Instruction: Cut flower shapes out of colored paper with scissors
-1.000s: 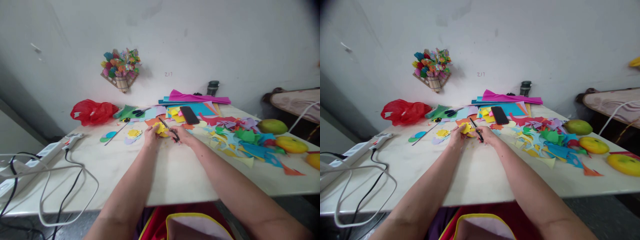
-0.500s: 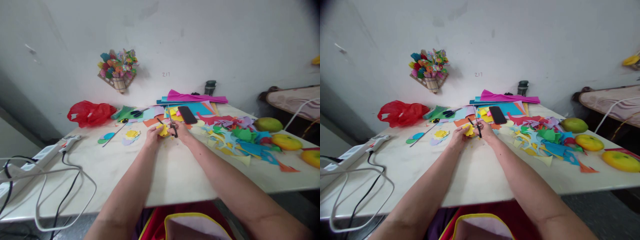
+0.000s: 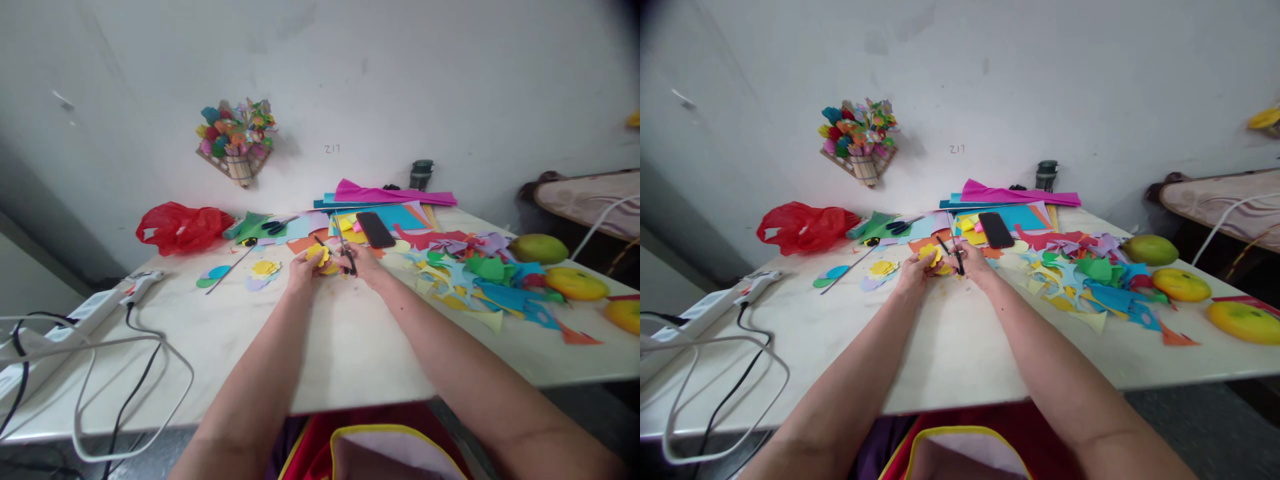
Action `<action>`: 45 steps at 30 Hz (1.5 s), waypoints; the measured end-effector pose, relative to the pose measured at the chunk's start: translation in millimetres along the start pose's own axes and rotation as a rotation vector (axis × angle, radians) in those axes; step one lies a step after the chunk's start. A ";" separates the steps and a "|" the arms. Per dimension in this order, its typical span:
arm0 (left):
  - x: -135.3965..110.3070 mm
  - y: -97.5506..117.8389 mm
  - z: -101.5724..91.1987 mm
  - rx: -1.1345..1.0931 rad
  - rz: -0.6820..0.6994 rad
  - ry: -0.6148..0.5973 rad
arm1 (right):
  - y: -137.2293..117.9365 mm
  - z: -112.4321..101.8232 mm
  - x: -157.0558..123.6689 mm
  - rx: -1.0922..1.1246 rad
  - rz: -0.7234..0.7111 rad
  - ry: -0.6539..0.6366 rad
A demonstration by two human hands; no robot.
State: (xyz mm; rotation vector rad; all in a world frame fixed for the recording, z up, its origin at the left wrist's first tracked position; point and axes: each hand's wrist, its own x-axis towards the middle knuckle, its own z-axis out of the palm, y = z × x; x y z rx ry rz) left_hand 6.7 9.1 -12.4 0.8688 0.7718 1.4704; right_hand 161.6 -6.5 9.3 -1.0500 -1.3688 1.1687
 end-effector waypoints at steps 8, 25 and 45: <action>1.9 -0.9 0.2 -0.018 0.017 0.035 | -5.8 2.7 -9.5 -0.071 0.127 -0.145; 2.0 5.8 -4.3 0.015 -0.029 -0.057 | -1.5 -18.5 -0.3 -0.176 0.108 -0.312; 1.4 5.1 -5.9 0.010 -0.025 -0.108 | 7.6 -18.5 5.3 -0.219 0.121 -0.357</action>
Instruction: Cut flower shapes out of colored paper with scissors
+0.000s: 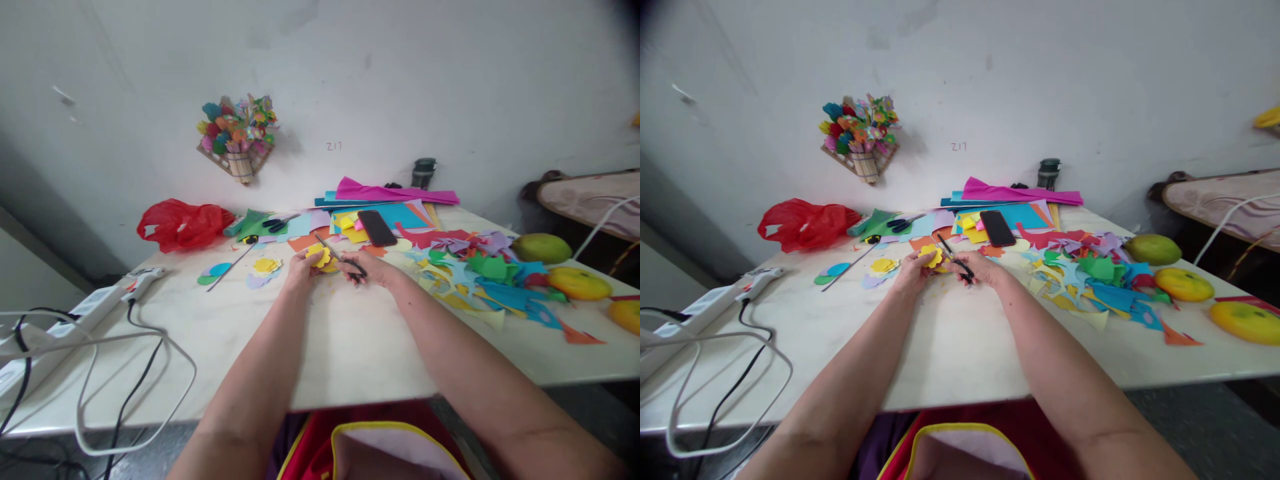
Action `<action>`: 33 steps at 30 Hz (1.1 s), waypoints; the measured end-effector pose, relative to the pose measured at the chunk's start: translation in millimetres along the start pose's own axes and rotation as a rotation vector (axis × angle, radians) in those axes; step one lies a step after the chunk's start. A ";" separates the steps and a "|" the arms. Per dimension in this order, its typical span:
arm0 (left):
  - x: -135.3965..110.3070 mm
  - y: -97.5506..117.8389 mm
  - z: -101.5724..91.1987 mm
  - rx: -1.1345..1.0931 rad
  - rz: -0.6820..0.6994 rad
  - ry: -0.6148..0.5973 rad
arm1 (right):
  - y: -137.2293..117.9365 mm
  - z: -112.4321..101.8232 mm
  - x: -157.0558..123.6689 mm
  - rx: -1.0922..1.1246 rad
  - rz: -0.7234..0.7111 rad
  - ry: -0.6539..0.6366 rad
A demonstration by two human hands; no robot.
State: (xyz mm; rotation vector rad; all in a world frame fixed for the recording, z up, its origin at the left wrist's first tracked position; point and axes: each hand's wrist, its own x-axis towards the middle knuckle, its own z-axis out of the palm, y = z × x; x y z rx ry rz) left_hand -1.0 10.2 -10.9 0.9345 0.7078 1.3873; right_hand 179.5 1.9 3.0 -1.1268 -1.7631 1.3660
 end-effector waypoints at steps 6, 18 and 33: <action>-0.9 0.7 1.2 0.006 0.007 -0.004 | 1.6 0.2 0.2 -0.001 -0.002 -0.001; -1.3 0.8 2.1 -0.018 0.017 0.007 | 3.3 0.8 1.5 0.069 0.020 0.015; -1.7 1.7 1.5 -0.040 -0.020 0.023 | -0.6 0.7 -1.3 0.082 0.020 0.013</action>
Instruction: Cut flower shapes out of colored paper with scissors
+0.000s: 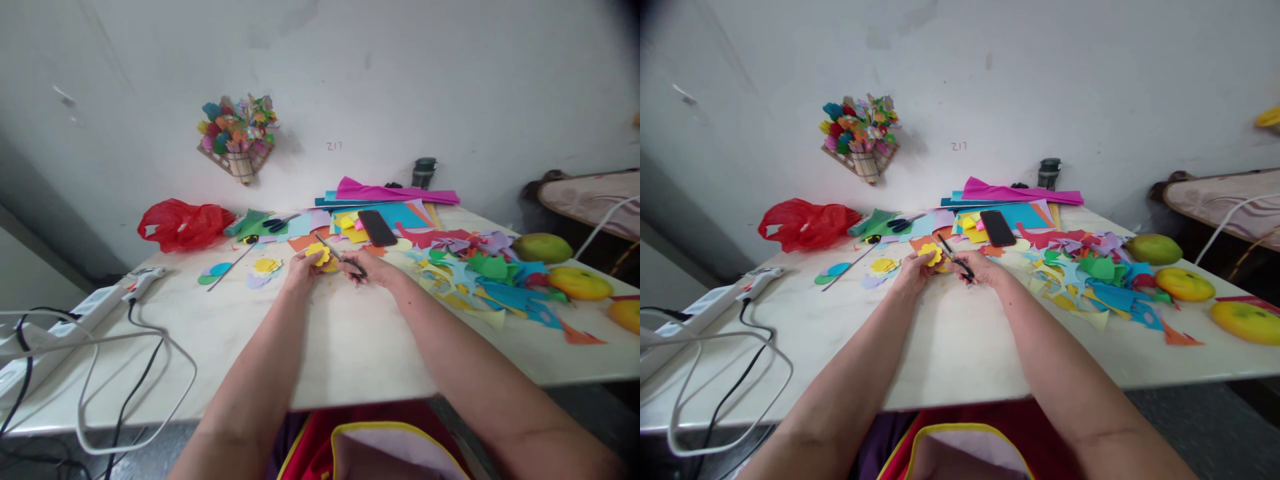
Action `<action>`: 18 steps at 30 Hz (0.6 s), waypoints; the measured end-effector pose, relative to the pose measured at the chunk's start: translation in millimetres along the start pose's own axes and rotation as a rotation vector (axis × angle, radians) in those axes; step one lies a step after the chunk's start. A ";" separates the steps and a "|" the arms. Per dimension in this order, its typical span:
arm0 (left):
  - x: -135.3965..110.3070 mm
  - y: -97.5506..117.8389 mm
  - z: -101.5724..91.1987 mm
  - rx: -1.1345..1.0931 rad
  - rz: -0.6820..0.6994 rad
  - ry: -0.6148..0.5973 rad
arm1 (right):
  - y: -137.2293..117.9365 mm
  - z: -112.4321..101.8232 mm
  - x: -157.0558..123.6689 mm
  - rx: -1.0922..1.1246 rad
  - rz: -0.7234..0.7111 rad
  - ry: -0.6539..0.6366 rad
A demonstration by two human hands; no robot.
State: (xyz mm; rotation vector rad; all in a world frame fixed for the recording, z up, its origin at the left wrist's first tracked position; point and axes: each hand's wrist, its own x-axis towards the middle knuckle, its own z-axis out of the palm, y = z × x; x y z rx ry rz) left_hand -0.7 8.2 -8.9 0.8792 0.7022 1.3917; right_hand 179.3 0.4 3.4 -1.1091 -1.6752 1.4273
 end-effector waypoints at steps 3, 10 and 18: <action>0.7 0.1 0.2 -0.025 0.006 0.015 | 0.7 -0.6 -0.1 0.001 -0.003 -0.004; 2.3 -0.3 -0.5 -0.043 0.013 0.036 | -4.2 1.1 -3.2 -0.002 0.022 0.003; 1.8 0.8 -0.8 -0.030 0.014 0.046 | -5.4 1.8 -2.7 0.025 0.055 0.005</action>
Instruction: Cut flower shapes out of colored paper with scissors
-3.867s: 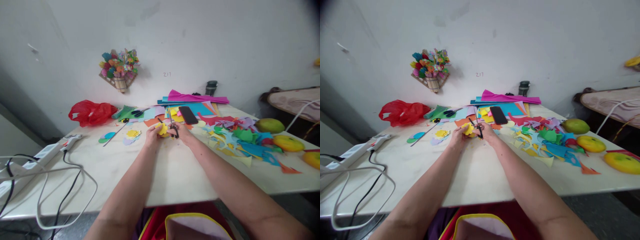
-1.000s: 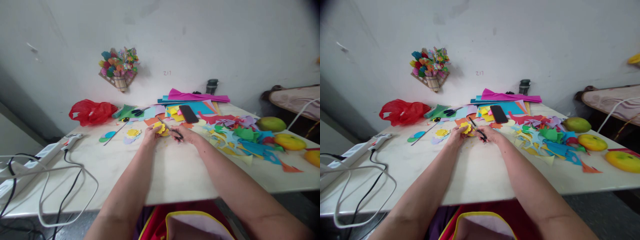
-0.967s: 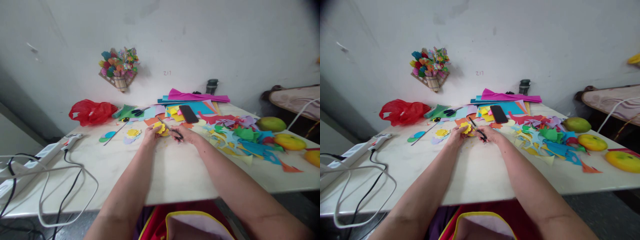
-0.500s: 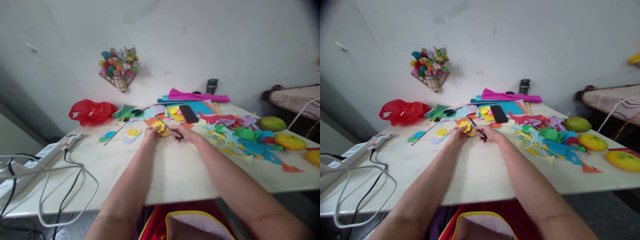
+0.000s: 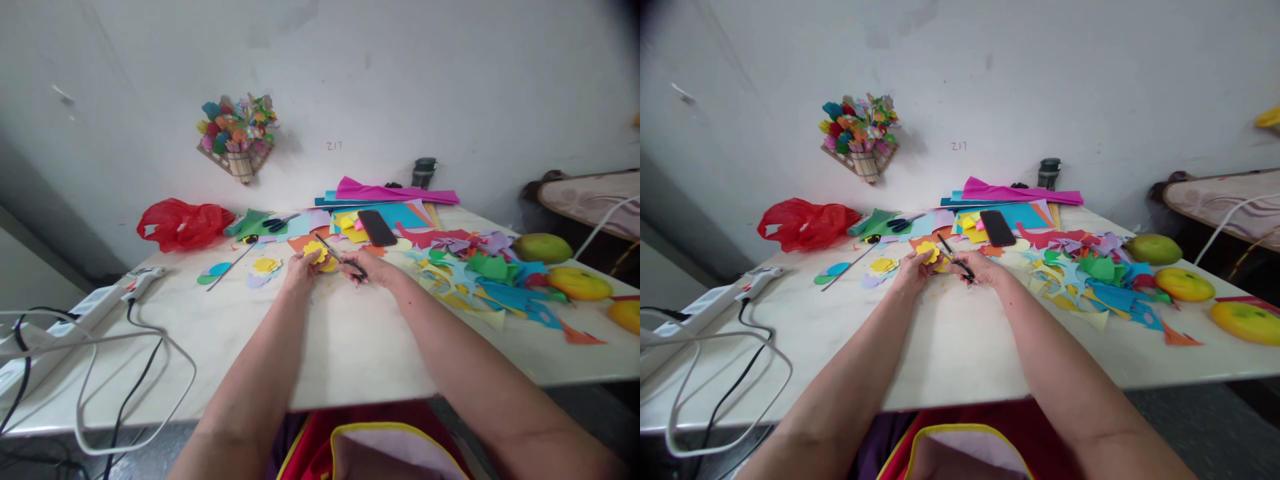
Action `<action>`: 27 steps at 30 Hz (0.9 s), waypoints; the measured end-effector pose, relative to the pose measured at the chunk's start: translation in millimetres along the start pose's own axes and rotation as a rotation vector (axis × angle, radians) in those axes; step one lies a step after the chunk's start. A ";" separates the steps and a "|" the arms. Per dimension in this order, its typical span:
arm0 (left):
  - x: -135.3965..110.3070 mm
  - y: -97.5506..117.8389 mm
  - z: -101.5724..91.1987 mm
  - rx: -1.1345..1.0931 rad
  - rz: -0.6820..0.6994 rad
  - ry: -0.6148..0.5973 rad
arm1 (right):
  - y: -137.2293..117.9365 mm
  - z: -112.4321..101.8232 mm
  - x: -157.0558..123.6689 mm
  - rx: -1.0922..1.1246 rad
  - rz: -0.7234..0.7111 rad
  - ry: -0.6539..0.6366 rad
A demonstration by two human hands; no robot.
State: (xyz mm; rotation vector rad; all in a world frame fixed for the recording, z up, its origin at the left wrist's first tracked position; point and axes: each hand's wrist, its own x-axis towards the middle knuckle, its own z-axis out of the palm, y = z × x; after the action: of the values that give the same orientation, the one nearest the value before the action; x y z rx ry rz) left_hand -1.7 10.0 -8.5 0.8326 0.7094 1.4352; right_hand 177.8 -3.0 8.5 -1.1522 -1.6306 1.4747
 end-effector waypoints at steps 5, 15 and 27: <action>-0.5 0.7 1.0 0.003 -0.009 0.009 | 2.1 -2.4 0.8 -0.023 -0.018 -0.012; -1.4 1.9 1.1 0.004 -0.015 0.010 | 0.3 -1.2 0.0 0.009 0.018 -0.001; -1.8 2.6 -0.2 0.000 -0.018 0.000 | -5.2 1.9 -2.6 0.013 0.058 0.014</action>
State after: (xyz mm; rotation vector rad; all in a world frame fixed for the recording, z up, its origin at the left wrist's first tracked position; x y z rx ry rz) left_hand -3.4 8.1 -6.6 0.8244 0.7149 1.4192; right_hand 176.3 -6.1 13.5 -1.2092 -1.5885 1.5077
